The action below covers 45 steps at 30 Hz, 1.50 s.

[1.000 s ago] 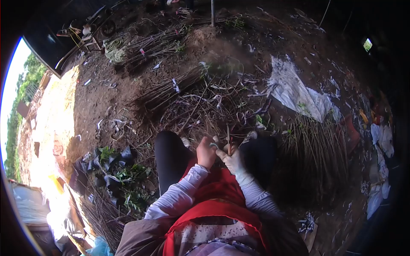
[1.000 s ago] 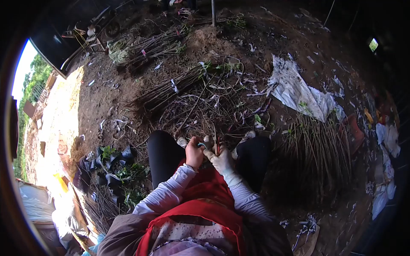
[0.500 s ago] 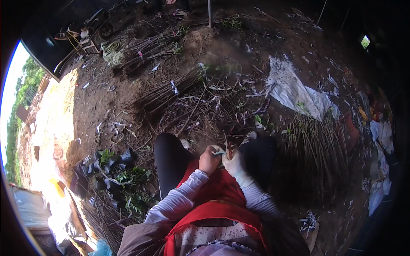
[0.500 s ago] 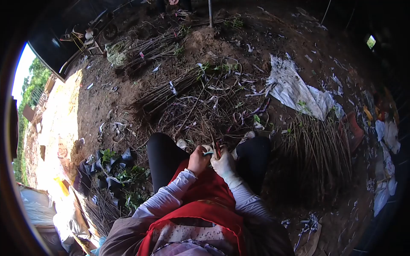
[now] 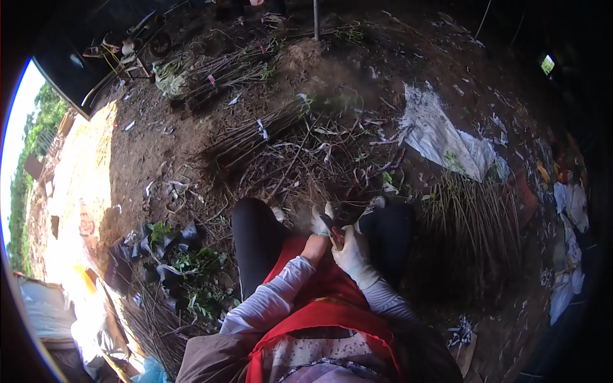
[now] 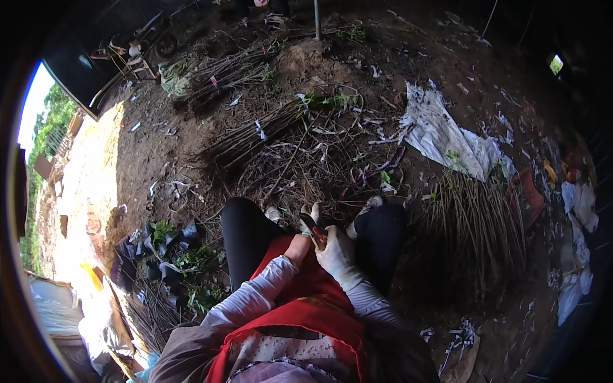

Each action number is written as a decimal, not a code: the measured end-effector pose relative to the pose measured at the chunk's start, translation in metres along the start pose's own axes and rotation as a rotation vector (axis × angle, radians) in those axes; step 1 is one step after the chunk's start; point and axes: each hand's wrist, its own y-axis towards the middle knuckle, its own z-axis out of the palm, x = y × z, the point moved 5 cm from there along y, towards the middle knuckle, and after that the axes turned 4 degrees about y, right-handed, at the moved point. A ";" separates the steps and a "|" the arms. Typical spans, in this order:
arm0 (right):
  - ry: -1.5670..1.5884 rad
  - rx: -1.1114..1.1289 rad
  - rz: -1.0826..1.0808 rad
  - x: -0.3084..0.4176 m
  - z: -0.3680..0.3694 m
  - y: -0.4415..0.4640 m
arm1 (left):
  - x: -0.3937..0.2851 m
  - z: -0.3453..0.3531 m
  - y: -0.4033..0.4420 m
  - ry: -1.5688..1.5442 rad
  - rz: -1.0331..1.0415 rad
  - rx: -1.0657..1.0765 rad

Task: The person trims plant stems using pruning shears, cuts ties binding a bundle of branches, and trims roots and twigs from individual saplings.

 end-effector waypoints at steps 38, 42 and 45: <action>0.223 -0.127 0.069 -0.056 0.035 -0.006 | -0.044 0.007 -0.023 -1.011 -0.102 0.285; 0.228 -0.185 -0.187 0.004 0.027 -0.012 | -0.083 -0.016 -0.003 -1.391 -0.050 0.023; 0.356 -0.216 -0.109 0.016 0.020 -0.009 | -0.113 -0.039 0.001 -0.507 0.538 0.108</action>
